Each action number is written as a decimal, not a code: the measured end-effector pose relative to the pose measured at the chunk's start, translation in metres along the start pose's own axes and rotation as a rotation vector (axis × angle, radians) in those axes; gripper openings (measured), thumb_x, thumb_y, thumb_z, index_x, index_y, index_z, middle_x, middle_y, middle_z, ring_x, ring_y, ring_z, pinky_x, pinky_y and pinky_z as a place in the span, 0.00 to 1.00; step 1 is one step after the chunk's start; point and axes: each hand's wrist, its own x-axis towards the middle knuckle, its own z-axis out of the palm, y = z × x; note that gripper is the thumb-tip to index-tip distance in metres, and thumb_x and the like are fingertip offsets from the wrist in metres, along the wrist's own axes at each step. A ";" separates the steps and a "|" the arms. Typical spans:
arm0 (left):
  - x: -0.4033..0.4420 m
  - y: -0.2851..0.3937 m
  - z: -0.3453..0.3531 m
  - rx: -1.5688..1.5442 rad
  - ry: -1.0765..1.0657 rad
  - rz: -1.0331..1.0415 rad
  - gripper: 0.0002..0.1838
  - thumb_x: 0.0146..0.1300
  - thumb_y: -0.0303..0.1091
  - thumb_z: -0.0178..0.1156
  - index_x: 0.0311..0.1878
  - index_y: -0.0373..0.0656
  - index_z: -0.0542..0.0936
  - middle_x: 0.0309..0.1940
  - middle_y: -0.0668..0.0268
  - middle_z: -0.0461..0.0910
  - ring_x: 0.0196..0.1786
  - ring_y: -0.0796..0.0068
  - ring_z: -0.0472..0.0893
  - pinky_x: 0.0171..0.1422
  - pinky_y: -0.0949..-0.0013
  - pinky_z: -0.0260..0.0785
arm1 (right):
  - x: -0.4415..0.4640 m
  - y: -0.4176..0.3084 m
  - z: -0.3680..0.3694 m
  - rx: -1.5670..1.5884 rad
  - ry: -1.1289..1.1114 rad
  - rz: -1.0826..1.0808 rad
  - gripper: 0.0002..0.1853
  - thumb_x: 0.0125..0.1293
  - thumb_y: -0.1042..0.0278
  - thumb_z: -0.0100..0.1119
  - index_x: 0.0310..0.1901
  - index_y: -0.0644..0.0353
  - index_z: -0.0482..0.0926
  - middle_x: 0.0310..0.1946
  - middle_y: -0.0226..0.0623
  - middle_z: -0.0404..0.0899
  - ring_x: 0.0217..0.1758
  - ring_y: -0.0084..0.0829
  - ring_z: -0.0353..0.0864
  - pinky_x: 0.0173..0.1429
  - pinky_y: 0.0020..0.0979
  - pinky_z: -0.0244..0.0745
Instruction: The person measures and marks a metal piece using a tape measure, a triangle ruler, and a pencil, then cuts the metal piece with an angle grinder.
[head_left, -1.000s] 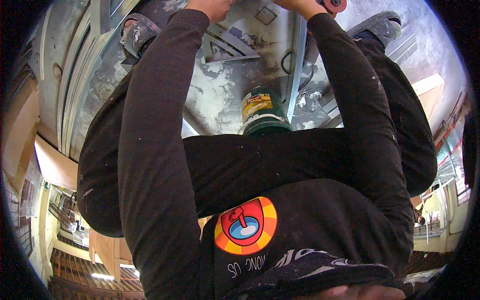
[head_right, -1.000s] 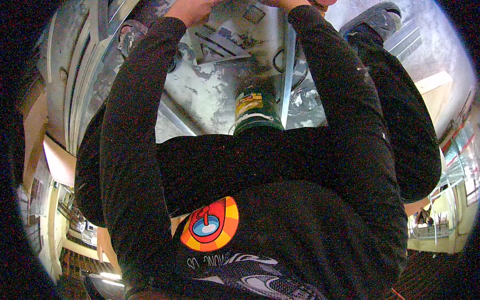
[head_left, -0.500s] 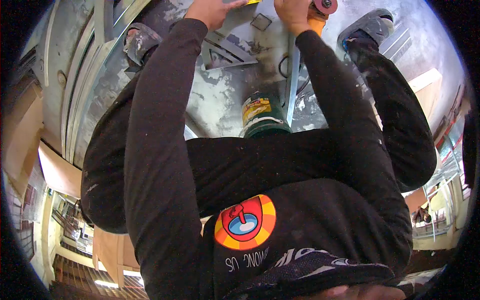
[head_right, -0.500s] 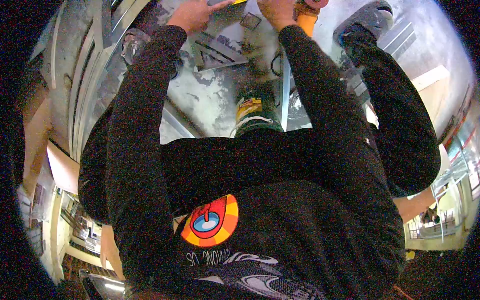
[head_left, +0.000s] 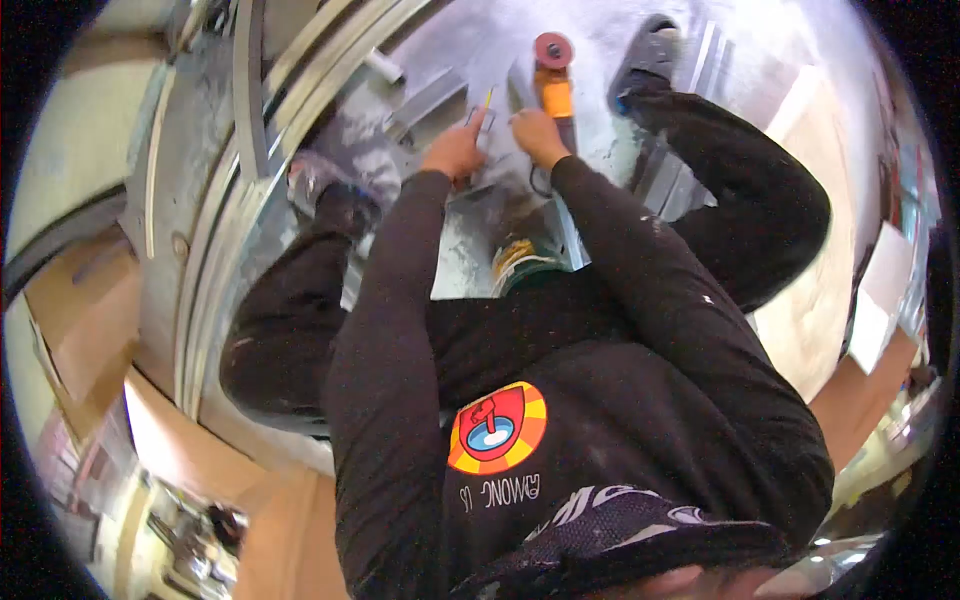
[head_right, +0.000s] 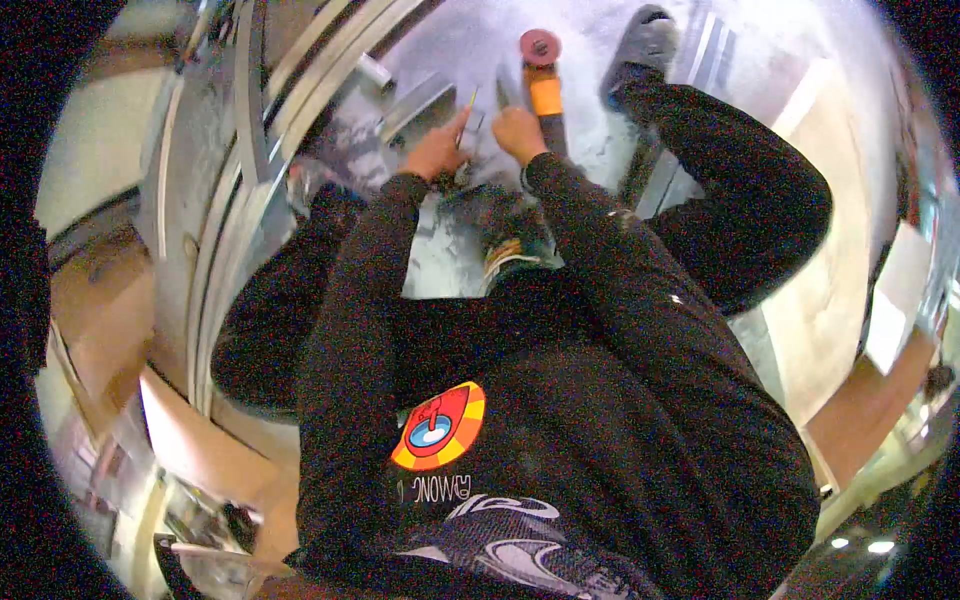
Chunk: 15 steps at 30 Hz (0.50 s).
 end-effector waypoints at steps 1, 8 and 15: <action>0.001 0.014 0.000 -0.064 -0.039 0.027 0.47 0.55 0.32 0.59 0.81 0.60 0.56 0.50 0.40 0.82 0.50 0.38 0.82 0.58 0.44 0.73 | 0.009 0.013 0.006 -0.145 -0.091 -0.024 0.21 0.69 0.52 0.54 0.34 0.63 0.85 0.36 0.56 0.85 0.41 0.56 0.85 0.47 0.54 0.79; 0.002 0.076 -0.010 -0.409 -0.002 0.225 0.47 0.62 0.39 0.72 0.78 0.33 0.57 0.58 0.48 0.81 0.57 0.60 0.84 0.58 0.61 0.77 | 0.003 -0.023 -0.053 -0.198 -0.125 -0.141 0.16 0.58 0.52 0.60 0.30 0.58 0.87 0.31 0.46 0.87 0.35 0.47 0.87 0.41 0.49 0.81; 0.002 0.088 -0.017 -1.226 -0.535 -0.068 0.13 0.73 0.39 0.57 0.48 0.40 0.82 0.38 0.66 0.84 0.36 0.76 0.83 0.42 0.72 0.74 | -0.013 -0.030 -0.090 -0.276 0.241 0.007 0.11 0.60 0.63 0.58 0.29 0.55 0.89 0.29 0.42 0.87 0.33 0.45 0.88 0.37 0.45 0.82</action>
